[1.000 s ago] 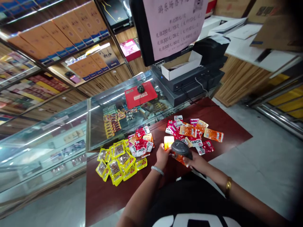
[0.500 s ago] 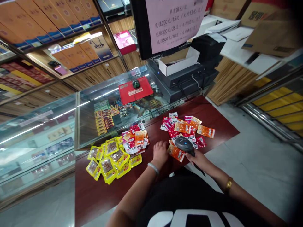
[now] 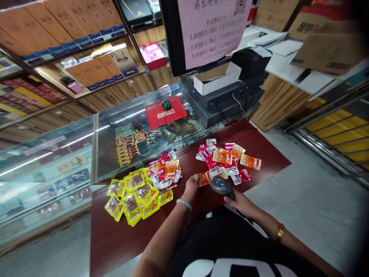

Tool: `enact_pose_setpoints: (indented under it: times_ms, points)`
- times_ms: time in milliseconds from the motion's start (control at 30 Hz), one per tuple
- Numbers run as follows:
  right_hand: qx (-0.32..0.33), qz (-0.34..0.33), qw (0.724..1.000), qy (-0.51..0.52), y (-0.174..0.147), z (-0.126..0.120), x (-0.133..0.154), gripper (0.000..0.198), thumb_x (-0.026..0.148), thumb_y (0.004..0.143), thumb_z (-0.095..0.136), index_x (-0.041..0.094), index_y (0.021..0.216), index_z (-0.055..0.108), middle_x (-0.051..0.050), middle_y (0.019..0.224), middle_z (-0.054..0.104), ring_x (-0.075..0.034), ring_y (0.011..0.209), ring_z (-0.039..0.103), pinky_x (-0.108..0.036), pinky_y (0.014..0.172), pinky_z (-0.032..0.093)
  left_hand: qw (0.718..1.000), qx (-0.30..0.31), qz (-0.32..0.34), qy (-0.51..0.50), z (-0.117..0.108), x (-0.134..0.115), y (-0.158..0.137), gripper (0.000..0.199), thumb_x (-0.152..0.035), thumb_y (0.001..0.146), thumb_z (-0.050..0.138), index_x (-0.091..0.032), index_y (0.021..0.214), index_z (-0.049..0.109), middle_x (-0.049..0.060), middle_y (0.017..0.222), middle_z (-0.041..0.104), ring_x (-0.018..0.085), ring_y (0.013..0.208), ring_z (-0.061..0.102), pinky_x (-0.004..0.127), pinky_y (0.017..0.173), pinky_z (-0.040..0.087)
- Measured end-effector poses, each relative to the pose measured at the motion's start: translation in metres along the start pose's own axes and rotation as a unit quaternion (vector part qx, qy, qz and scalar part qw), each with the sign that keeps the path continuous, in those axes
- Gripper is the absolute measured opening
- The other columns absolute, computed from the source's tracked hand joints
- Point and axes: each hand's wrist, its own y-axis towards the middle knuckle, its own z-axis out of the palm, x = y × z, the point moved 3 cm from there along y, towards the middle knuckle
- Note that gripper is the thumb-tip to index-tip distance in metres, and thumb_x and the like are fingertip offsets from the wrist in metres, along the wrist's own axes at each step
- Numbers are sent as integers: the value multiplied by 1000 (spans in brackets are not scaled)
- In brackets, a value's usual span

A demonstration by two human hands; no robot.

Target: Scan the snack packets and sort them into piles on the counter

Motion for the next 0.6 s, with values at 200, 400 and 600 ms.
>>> enact_pose_setpoints:
  times_ms: [200,400,600]
  points:
    - [88,-21,996,-28,17,27,17,67,66,77,64,17,121,55,6,58,53,-9,38,43,-22,40,35,965,-29,-80,-250,-31,5,-4,44,-46,82,60,-17,116,58,11,104,70,19,81,68,30,66,53]
    - [106,-39,992,-56,29,38,30,62,62,75,69,19,120,61,0,67,65,-15,50,57,-26,49,44,957,-56,-73,-277,-52,-10,-14,46,-49,86,51,-18,120,56,15,115,68,25,96,68,41,82,54]
    - [84,-58,994,-42,26,31,33,61,61,75,70,19,117,62,-3,77,69,-21,68,65,-31,60,51,956,-276,97,3,-125,-42,-26,49,-48,88,51,-16,125,53,16,127,61,26,111,61,41,94,49]
